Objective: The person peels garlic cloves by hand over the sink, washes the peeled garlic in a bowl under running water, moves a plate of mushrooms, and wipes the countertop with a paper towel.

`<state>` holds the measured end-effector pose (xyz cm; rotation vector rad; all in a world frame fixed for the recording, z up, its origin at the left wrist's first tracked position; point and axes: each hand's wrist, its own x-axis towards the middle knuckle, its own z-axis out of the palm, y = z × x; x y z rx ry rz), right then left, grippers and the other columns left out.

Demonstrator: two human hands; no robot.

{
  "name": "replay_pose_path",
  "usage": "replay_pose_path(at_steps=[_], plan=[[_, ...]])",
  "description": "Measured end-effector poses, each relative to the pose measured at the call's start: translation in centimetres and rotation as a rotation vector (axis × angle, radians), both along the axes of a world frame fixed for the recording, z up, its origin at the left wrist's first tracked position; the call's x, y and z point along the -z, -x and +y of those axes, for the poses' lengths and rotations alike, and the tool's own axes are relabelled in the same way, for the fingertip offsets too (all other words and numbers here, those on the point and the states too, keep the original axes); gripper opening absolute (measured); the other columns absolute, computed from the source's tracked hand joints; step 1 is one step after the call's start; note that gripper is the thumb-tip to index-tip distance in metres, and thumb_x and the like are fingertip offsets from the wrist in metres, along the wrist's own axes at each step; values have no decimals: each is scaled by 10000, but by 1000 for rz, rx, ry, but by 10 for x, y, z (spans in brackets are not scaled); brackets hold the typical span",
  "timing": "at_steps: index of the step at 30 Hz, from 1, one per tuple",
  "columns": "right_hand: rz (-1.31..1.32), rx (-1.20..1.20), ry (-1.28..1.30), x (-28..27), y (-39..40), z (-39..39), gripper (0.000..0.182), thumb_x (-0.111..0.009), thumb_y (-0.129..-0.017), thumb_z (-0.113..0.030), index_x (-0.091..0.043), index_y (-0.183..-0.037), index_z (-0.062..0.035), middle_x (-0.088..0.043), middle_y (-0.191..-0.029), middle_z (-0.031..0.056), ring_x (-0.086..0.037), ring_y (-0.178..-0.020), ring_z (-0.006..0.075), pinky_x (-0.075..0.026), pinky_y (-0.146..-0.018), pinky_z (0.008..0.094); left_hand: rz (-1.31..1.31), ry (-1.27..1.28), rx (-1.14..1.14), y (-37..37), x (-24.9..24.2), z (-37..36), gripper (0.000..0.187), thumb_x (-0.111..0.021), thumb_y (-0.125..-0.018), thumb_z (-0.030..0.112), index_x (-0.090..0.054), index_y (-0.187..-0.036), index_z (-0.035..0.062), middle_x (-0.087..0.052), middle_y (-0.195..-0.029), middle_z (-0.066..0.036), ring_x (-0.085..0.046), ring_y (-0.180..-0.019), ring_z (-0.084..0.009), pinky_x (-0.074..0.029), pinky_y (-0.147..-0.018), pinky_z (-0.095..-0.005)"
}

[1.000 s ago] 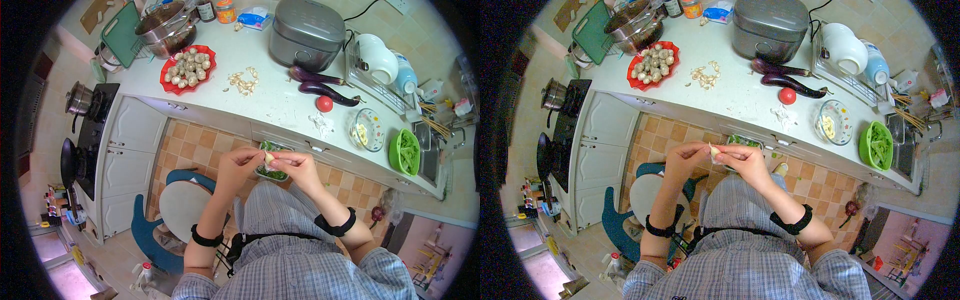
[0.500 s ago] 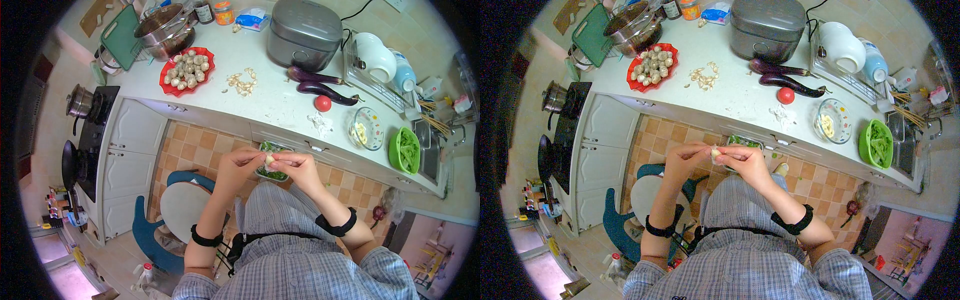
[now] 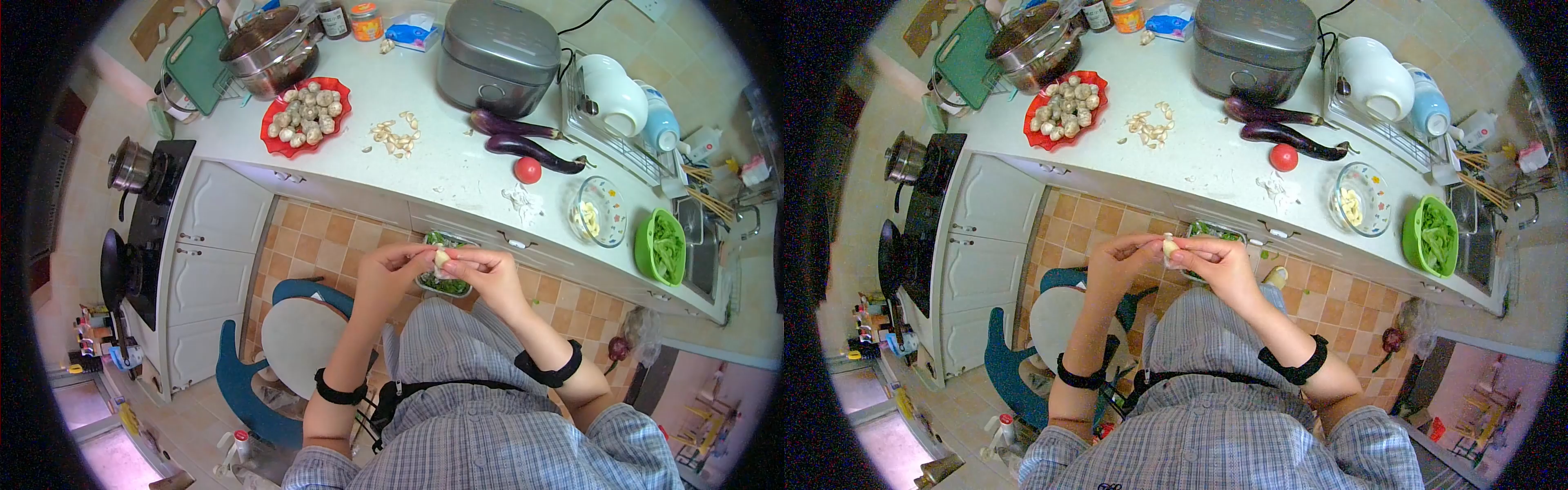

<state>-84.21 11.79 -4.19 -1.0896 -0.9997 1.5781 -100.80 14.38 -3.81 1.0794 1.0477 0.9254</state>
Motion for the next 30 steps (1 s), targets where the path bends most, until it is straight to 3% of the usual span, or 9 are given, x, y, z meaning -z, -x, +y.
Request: replay_pose_path(at_steps=[4, 12, 20, 25, 27, 30], plan=[[-109, -9, -58, 1, 0, 0, 221, -596, -782, -59, -596, -990, 14, -612, -910, 71, -586, -816, 115, -465, -716, 202, -33, -16, -5, 1, 1, 1, 141, -612, -767, 53, -630, -895, -3, -625, -785, -46, -557, -683, -66, -440, -599, -177], [-95, 18, -98, -2, 2, 1, 205, -594, -782, -60, -605, -976, 7, -602, -926, 76, -590, -804, 115, -458, -679, 193, 160, -111, -65, -1, -11, -3, 108, -605, -760, 21, -622, -859, -18, -619, -774, -42, -551, -662, -57, -438, -566, -171], [-102, 37, -114, 0, 5, 5, 204, -590, -782, -52, -605, -977, 5, -595, -922, 71, -587, -806, 113, -455, -674, 190, 89, -124, -80, -3, -10, -3, 107, -595, -761, 0, -609, -866, -15, -620, -809, -61, -564, -694, -73, -456, -593, -179], [-278, 59, -247, 0, 7, 6, 216, -588, -781, -45, -596, -989, 13, -592, -917, 77, -585, -801, 117, -461, -686, 199, 72, -167, -158, -8, -17, -5, 85, -585, -763, 0, -594, -844, -25, -613, -812, -62, -565, -699, -80, -461, -606, -188], [-292, 56, -254, -4, 8, 6, 216, -587, -781, -44, -594, -989, 16, -591, -917, 79, -587, -806, 122, -465, -695, 202, 323, -299, -125, -7, -24, -4, 77, -582, -763, 6, -581, -827, -36, -605, -797, -63, -564, -705, -85, -465, -618, -196], [-221, 34, -203, -5, 9, 6, 219, -581, -785, -42, -585, -993, 27, -592, -924, 86, -591, -821, 137, -473, -715, 213, 395, -278, -102, -5, -25, -3, 85, -584, -762, 15, -573, -833, -29, -598, -787, -57, -558, -709, -81, -466, -615, -201]])
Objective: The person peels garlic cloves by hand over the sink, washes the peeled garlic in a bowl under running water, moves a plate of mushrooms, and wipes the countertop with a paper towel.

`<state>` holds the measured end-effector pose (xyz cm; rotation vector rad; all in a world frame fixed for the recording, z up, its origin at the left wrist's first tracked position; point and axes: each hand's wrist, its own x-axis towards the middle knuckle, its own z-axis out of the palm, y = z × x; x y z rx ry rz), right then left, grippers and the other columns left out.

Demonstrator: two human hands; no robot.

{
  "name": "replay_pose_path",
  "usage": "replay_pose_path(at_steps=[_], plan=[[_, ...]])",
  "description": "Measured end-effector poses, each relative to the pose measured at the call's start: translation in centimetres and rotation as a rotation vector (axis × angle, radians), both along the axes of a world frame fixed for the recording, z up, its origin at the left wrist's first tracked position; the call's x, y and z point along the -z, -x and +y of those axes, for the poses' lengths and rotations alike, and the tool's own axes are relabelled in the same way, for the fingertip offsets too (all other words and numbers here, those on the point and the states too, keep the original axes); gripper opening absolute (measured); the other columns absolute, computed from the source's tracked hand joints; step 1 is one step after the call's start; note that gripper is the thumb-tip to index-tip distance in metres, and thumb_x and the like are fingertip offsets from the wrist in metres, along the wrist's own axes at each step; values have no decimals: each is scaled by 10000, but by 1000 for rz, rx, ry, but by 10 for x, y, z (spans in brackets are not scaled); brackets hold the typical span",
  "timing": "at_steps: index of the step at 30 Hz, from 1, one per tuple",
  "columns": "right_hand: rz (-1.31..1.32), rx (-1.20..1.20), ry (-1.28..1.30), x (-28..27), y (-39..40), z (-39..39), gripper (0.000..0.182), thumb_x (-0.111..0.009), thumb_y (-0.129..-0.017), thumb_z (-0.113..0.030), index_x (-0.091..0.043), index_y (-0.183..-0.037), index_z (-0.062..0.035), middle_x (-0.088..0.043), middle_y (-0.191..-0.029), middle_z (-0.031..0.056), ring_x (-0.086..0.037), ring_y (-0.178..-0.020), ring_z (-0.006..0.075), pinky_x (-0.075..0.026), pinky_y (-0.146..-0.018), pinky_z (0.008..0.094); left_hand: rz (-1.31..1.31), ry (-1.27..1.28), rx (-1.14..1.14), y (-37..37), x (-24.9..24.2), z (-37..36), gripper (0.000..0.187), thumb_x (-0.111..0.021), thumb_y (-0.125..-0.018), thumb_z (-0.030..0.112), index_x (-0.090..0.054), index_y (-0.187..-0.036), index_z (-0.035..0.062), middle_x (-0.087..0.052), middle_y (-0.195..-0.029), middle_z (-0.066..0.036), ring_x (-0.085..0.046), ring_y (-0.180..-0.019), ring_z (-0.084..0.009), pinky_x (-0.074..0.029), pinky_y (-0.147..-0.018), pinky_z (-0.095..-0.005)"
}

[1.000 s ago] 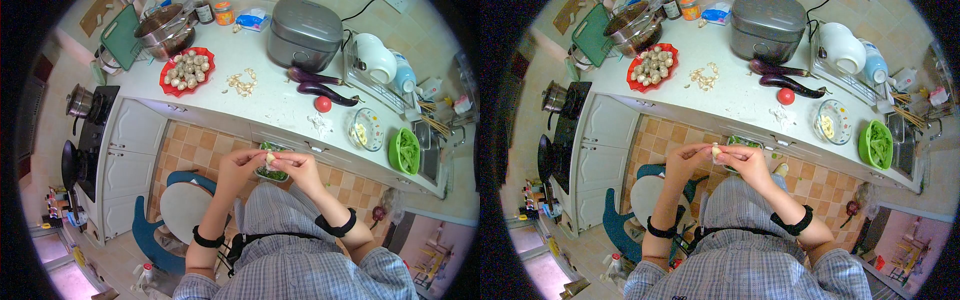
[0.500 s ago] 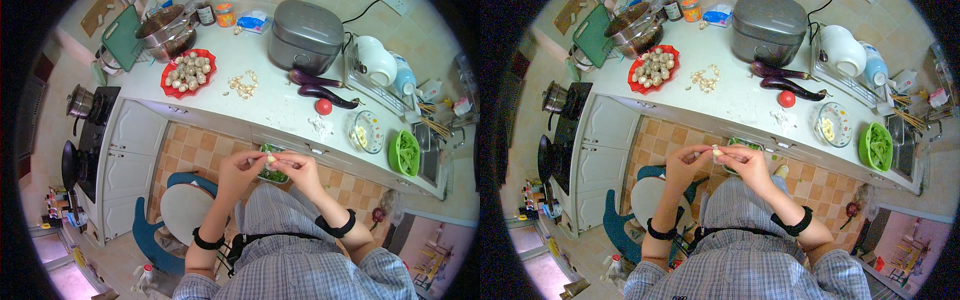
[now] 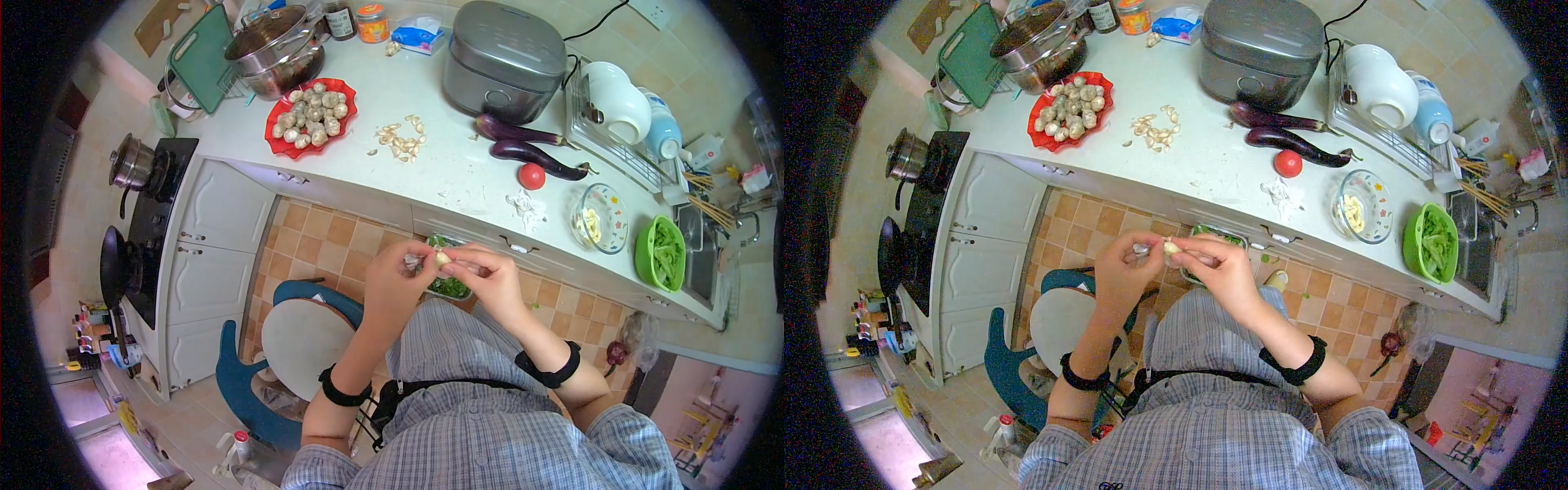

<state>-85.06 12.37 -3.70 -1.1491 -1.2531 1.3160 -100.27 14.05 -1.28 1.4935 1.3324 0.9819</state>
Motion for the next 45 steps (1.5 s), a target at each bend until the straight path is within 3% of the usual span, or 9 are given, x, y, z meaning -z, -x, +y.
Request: replay_pose_path(at_steps=[6, 10, 12, 18, 25, 27, 40, 43, 45], plan=[[247, -35, 195, 4, -4, 2, 229, -552, -808, -40, -555, -1018, 50, -601, -946, 113, -600, -837, 170, -489, -740, 251, -428, 187, -8, 4, 22, 5, 116, -604, -760, 35, -579, -866, -5, -594, -797, -42, -553, -710, -78, -462, -596, -197], [305, -30, 255, 5, -5, 4, 236, -540, -815, -39, -546, -1036, 43, -607, -941, 116, -607, -822, 179, -494, -738, 266, -397, 133, 36, 1, 14, 4, 137, -614, -752, 37, -581, -880, 1, -596, -804, -43, -553, -707, -77, -449, -595, -190], [315, -30, 248, 7, -5, 4, 230, -540, -815, -40, -548, -1031, 41, -606, -944, 115, -608, -820, 179, -495, -734, 266, -207, 62, 40, 0, 11, 2, 141, -619, -741, 32, -591, -877, 5, -597, -802, -43, -549, -708, -75, -432, -577, -185], [323, -2, 233, 9, -2, 4, 208, -564, -797, -31, -562, -993, 39, -613, -927, 115, -608, -814, 168, -494, -725, 258, -206, -60, 34, -2, 18, 3, 110, -611, -742, 32, -620, -849, 7, -596, -805, -50, -544, -715, -83, -422, -553, -189], [254, 14, 219, 4, -1, 1, 205, -588, -777, -24, -575, -971, 42, -623, -894, 109, -604, -804, 145, -488, -723, 237, -299, 52, 10, 0, 22, 1, 111, -605, -752, 37, -634, -857, 17, -599, -815, -44, -540, -710, -78, -413, -557, -176], [245, 11, 215, 3, -1, 1, 206, -590, -775, -24, -578, -971, 42, -623, -894, 108, -603, -804, 143, -487, -723, 235, -289, 90, 56, 3, 19, 2, 95, -586, -760, -14, -619, -848, -23, -607, -876, -78, -574, -779, -118, -461, -662, -206], [151, 3, 155, 5, -3, -4, 196, -607, -757, -20, -606, -948, 26, -617, -901, 85, -596, -804, 130, -479, -729, 223, -330, 110, 149, 7, 20, 3, 91, -593, -761, 3, -632, -838, -27, -614, -869, -81, -569, -789, -123, -451, -670, -215], [150, 10, 182, 4, -3, -4, 201, -607, -755, -18, -605, -951, 27, -617, -905, 89, -596, -806, 132, -480, -730, 224, -340, 97, 120, 6, 19, 2, 113, -609, -762, 54, -650, -860, 14, -610, -831, -49, -539, -719, -80, -410, -578, -183], [155, 7, 189, 3, -5, -4, 201, -605, -755, -16, -606, -952, 26, -616, -907, 90, -596, -807, 132, -480, -729, 224, -320, 110, 144, 6, 16, 2, 95, -594, -762, 7, -633, -841, -26, -615, -874, -87, -570, -792, -130, -449, -669, -216]])
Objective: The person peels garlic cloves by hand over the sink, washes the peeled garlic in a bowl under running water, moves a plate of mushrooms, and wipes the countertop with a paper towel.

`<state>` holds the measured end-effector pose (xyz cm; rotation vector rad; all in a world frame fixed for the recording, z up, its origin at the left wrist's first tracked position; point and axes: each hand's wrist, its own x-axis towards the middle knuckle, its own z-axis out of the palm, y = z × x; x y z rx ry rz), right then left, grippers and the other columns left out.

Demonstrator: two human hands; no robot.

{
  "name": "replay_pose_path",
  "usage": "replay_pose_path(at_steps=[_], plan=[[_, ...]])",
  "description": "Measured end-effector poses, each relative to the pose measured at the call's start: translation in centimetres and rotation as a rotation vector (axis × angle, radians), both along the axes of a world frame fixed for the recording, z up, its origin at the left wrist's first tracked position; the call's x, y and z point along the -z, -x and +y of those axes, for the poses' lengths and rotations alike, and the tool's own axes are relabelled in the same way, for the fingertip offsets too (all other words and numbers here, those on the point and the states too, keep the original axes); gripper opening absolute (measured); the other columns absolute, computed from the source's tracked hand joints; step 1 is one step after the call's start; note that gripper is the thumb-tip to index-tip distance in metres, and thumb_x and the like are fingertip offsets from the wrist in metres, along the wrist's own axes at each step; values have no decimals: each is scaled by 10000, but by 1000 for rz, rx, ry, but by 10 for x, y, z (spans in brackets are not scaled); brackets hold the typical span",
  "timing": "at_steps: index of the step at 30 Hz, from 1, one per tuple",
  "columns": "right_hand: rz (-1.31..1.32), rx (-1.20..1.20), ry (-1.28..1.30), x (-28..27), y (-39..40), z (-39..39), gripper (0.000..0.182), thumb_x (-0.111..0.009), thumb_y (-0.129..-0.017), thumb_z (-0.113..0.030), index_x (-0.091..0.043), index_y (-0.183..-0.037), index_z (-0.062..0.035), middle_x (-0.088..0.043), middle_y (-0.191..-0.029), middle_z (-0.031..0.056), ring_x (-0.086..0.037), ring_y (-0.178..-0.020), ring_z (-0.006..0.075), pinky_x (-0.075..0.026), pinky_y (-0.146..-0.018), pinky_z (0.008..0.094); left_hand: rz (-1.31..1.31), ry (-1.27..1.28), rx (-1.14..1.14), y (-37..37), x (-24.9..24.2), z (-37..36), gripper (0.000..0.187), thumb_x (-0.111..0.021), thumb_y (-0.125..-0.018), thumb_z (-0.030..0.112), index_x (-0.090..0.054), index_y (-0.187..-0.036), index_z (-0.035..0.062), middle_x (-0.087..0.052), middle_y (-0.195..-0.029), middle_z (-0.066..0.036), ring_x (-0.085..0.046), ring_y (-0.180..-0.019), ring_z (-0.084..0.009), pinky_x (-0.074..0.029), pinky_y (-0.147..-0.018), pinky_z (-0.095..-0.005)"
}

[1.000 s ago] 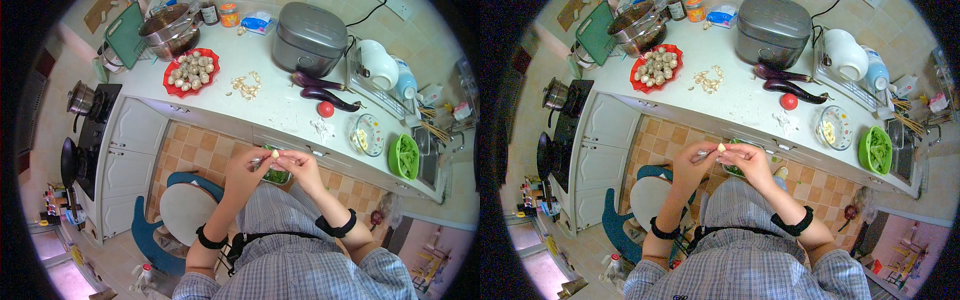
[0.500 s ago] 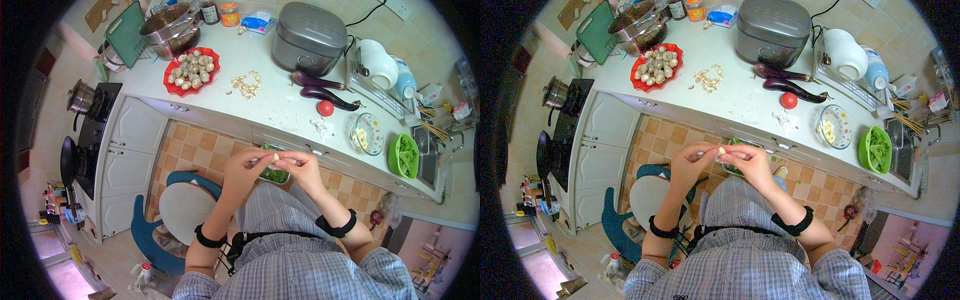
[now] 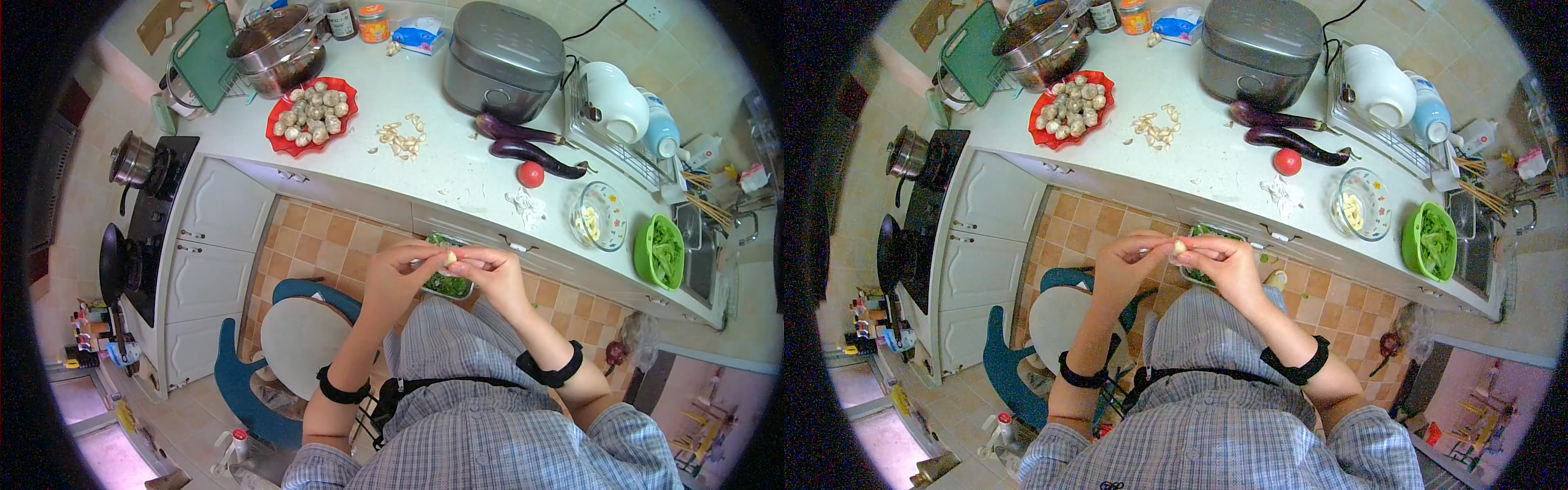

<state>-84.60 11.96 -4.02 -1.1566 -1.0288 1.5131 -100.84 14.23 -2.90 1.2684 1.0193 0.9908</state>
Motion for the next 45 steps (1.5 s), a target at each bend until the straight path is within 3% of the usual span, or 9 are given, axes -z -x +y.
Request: replay_pose_path(at_steps=[16, 19, 21, 26, 31, 33, 36, 43, 45], plan=[[8, 5, 10, 2, -2, 1, 203, -594, -762, -9, -599, -960, 37, -613, -921, 99, -591, -814, 135, -481, -733, 232, 17, 15, 3, -1, 3, 1, 107, -595, -764, 11, -630, -853, -35, -614, -879, -103, -571, -806, -135, -449, -686, -216], [-14, 8, 6, -1, -1, 1, 208, -599, -761, -18, -601, -964, 30, -613, -916, 91, -590, -816, 129, -477, -728, 226, 10, 22, -16, -3, 4, -1, 114, -599, -759, 7, -628, -862, -33, -614, -877, -99, -573, -802, -132, -453, -669, -210], [-56, 20, -34, -1, -1, 2, 208, -600, -762, -22, -603, -964, 26, -612, -914, 86, -589, -816, 127, -474, -724, 222, 65, -45, -96, -5, 10, -2, 124, -626, -747, 65, -646, -866, 33, -617, -814, -51, -531, -680, -74, -392, -540, -189], [-164, 35, -123, 0, 1, 2, 191, -600, -764, -29, -610, -949, 18, -610, -905, 72, -589, -830, 128, -468, -714, 214, 156, -174, -171, -11, 3, -7, 102, -624, -739, 59, -629, -837, 31, -615, -791, -44, -537, -659, -79, -408, -538, -208], [-8, 25, -82, 3, 1, 0, 217, -587, -777, -30, -577, -986, 30, -600, -958, 104, -595, -845, 154, -480, -737, 239, 212, -225, -193, -11, 5, -8, 90, -615, -742, 55, -601, -818, 10, -605, -764, -46, -543, -662, -81, -424, -545, -212], [57, 8, -56, 8, -1, 0, 232, -569, -791, -30, -554, -1015, 29, -593, -975, 113, -593, -851, 164, -486, -742, 257, 2, 16, -197, -12, 7, -8, 98, -604, -756, 52, -580, -836, -1, -596, -775, -44, -550, -684, -78, -440, -564, -203], [202, -13, 1, 7, -4, 2, 257, -524, -821, -33, -506, -1072, 18, -579, -1010, 118, -590, -860, 179, -494, -753, 280, -112, 127, -165, -7, 12, -4, 116, -601, -764, 53, -564, -855, -8, -588, -796, -41, -556, -709, -76, -450, -589, -191], [416, -19, 104, 13, -10, 1, 280, -493, -850, -81, -459, -1119, -15, -555, -1036, 106, -586, -842, 174, -499, -764, 291, -37, 119, -140, -9, 1, -5, 139, -612, -753, 20, -548, -872, -10, -583, -838, -57, -568, -763, -116, -474, -693, -214], [419, -24, 120, 8, -8, 0, 275, -483, -856, -84, -461, -1119, -7, -556, -1041, 112, -578, -868, 179, -488, -778, 294, -144, 23, -98, -12, 4, -7, 143, -630, -736, 12, -538, -844, -2, -570, -861, -54, -560, -807, -111, -463, -694, -208]])
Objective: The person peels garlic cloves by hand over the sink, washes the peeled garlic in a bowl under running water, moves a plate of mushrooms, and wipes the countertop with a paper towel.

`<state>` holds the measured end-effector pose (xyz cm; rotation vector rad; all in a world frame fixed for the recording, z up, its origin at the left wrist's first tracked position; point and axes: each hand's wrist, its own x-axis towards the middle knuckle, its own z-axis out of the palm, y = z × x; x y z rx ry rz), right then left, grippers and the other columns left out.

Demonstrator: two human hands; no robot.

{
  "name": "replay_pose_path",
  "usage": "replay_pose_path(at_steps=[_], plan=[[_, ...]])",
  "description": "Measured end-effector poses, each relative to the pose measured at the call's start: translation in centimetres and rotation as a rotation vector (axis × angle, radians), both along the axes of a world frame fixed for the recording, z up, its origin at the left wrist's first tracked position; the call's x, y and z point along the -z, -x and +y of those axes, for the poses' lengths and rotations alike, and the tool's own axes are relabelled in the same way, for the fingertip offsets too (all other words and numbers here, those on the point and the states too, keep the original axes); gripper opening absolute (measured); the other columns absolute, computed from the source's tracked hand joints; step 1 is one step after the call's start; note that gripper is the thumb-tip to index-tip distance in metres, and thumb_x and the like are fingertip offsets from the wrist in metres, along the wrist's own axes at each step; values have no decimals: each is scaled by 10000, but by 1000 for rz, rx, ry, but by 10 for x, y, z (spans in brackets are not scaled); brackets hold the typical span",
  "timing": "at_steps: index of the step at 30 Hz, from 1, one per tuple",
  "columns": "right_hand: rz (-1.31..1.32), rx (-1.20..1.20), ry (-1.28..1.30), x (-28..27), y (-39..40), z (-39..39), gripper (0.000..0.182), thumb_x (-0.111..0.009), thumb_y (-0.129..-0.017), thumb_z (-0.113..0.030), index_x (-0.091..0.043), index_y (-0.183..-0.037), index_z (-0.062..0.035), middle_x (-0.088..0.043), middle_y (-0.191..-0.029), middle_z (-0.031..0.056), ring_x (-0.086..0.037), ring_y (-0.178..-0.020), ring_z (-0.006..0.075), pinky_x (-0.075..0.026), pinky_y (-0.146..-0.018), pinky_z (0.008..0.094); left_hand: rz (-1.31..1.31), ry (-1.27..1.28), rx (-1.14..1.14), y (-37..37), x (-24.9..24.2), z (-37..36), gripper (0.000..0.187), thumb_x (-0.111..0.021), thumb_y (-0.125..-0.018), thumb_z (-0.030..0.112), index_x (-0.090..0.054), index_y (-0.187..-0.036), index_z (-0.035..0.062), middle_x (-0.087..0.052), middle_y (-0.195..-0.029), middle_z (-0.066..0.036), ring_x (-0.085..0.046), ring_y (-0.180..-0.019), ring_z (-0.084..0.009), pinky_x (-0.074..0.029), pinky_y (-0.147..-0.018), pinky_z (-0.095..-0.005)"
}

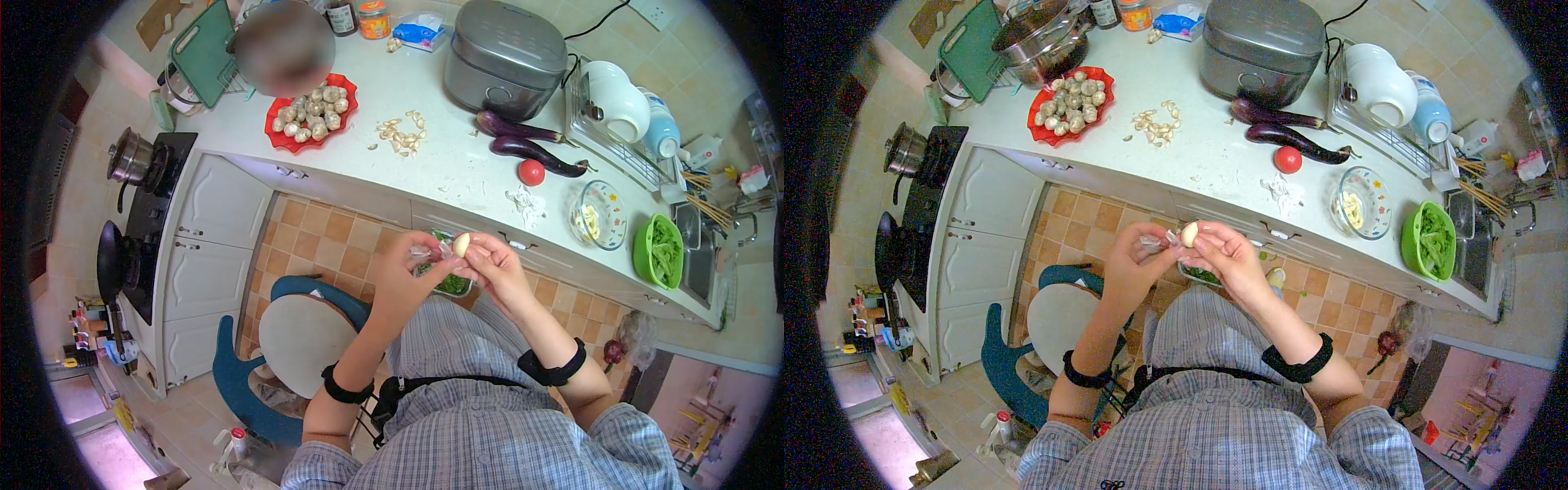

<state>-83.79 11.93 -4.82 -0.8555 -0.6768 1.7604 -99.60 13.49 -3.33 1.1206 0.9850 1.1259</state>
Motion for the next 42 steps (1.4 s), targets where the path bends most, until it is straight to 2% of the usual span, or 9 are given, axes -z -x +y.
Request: replay_pose_path(at_steps=[5, 9, 12, 17, 19, 22, 24, 30, 42], plan=[[147, -56, 84, 0, 1, 0, 285, -469, -867, -102, -464, -1133, 1, -546, -1068, 110, -551, -938, 173, -461, -822, 298, 138, -83, 11, -3, 6, 2, 153, -646, -712, 2, -538, -819, 5, -562, -869, -53, -547, -805, -112, -451, -699, -223], [-43, -61, 31, -1, -1, -3, 301, -471, -870, -134, -468, -1139, 1, -533, -1098, 104, -541, -969, 180, -453, -834, 301, 364, -345, 12, -5, 3, 5, 123, -632, -715, -2, -557, -813, -1, -563, -847, -53, -546, -767, -131, -438, -707, -238], [-66, -63, 57, -3, -6, -4, 311, -469, -873, -164, -470, -1135, 4, -530, -1108, 111, -549, -965, 191, -455, -829, 299, 341, -346, -59, -9, 8, 6, 66, -606, -716, 14, -574, -772, 6, -541, -770, -85, -543, -722, -190, -429, -639, -270], [-74, -60, 102, -4, -15, -6, 340, -439, -887, -237, -474, -1126, 3, -532, -1110, 137, -563, -948, 205, -459, -812, 294, 258, -174, -8, -12, 15, 7, 98, -588, -736, 22, -574, -831, 6, -557, -793, -85, -554, -744, -193, -439, -652, -273], [51, -61, 168, 0, -19, -8, 364, -421, -891, -277, -476, -1125, -4, -527, -1118, 152, -561, -953, 207, -459, -806, 287, 224, -95, -9, -14, 17, 6, 118, -583, -740, 22, -577, -857, 8, -562, -801, -88, -558, -754, -195, -442, -657, -275], [60, -35, 219, 0, -24, -12, 352, -442, -883, -274, -483, -1106, -5, -532, -1109, 160, -564, -947, 203, -462, -801, 281, 271, -68, 2, -18, 16, 9, 156, -575, -762, 11, -588, -917, 1, -581, -906, -82, -567, -809, -150, -447, -705, -249], [53, -24, 236, 1, -30, -15, 343, -450, -880, -273, -490, -1090, -4, -543, -1091, 157, -567, -940, 199, -463, -797, 281, 457, -387, 91, -21, 7, 12, 211, -592, -730, 36, -582, -940, 22, -561, -875, -93, -564, -760, -217, -448, -661, -287], [16, 5, 260, -1, -58, -32, 321, -469, -873, -268, -509, -1050, -4, -581, -1020, 136, -586, -896, 188, -469, -779, 273, 558, -558, 204, -51, -3, 0, 232, -610, -695, 43, -595, -927, 36, -556, -879, -81, -548, -768, -225, -445, -664, -309], [-21, 138, 176, -3, -145, -133, 350, -484, -865, -297, -535, -1017, 14, -601, -959, 116, -594, -879, 191, -460, -786, 281, 551, -634, 363, -159, -8, -70, 163, -647, -649, 20, -628, -811, 24, -598, -789, -89, -567, -734, -241, -453, -646, -310]])
